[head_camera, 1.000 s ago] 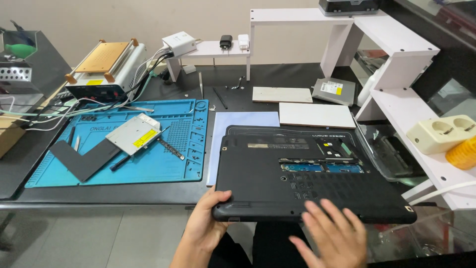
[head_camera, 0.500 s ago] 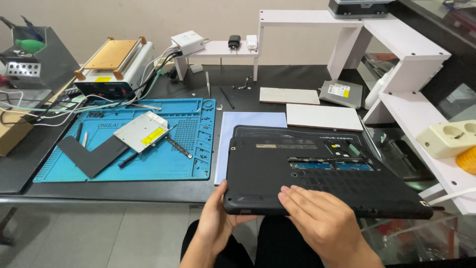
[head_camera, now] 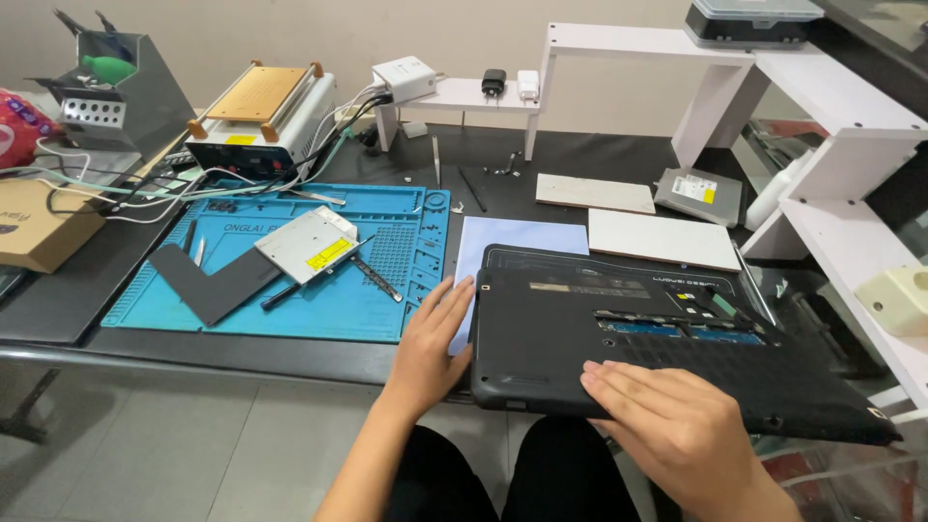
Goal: The person works on a disassembled laptop at a repair bench, handling the exposed motherboard and internal components, then aligns the bottom cover onto the chassis and presses along its edges to seat it. They reattach a side component near the optical drive bay and continue pressing the cover into place.
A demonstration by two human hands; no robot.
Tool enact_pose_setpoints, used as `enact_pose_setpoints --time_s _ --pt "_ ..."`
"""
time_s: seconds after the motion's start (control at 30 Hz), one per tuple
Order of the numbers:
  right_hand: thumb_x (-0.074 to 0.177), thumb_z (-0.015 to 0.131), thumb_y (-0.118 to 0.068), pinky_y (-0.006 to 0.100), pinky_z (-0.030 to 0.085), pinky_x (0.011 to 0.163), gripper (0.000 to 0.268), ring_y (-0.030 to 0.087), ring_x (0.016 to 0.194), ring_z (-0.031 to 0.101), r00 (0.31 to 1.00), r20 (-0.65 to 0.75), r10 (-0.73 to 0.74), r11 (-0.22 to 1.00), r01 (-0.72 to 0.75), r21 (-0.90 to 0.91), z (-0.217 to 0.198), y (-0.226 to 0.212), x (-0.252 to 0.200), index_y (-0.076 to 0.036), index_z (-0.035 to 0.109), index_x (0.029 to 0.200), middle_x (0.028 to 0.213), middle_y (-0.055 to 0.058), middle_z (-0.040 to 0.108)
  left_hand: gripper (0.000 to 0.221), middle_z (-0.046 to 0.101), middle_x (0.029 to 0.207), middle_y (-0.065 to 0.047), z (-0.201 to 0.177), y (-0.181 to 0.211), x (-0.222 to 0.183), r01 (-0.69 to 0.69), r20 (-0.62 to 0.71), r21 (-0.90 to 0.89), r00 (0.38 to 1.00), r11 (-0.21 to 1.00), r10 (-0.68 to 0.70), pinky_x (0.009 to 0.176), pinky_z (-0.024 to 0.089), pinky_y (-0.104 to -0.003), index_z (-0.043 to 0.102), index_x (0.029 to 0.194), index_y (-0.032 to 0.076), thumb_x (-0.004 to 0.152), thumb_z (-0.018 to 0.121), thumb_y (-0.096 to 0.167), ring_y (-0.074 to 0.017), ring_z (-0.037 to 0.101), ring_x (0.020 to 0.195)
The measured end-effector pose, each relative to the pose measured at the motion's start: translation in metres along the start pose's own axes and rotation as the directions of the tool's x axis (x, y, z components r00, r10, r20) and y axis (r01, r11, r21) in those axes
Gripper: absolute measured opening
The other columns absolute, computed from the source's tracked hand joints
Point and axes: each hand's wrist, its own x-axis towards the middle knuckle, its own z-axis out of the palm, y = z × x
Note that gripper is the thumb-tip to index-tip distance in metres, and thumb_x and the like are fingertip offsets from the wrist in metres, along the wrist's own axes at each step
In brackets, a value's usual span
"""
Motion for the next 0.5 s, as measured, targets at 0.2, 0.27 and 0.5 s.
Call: enact_pose_setpoints --time_s 0.2,0.27,0.5 --pt "0.073 0.081 -0.017 0.035 0.059 0.08 0.041 0.022 0.103 0.075 0.999 0.02 0.05 0.999 -0.05 0.007 -0.001 0.004 0.001 -0.008 0.076 0.112 0.108 0.007 0.078 0.061 0.066 0.135 -0.011 0.021 -0.021 0.023 -0.243 0.06 -0.079 0.967 0.967 0.248 0.105 0.05 -0.043 0.064 0.127 0.001 0.069 0.081 0.003 -0.0333 0.058 0.132" --pt "0.073 0.08 -0.015 0.036 0.059 0.082 0.04 0.022 0.103 0.075 0.996 0.046 0.075 0.997 -0.077 0.03 -0.001 0.007 0.0 -0.009 0.077 0.112 0.109 0.006 0.078 0.045 0.074 0.124 -0.009 0.028 -0.025 0.022 -0.227 -0.006 -0.07 0.974 0.971 0.227 0.1 0.057 -0.038 0.07 0.115 0.001 0.071 0.078 -0.001 -0.0292 0.068 0.12" --pt "0.068 0.081 -0.015 0.036 0.059 0.081 0.042 0.023 0.104 0.075 0.99 0.129 0.063 0.997 -0.067 0.03 -0.002 0.011 -0.004 -0.007 0.077 0.109 0.109 0.007 0.079 0.043 0.074 0.121 -0.01 0.026 -0.025 0.018 -0.252 -0.032 -0.05 0.968 0.967 0.25 0.098 0.058 -0.037 0.069 0.111 0.0 0.069 0.076 -0.004 -0.0296 0.071 0.115"
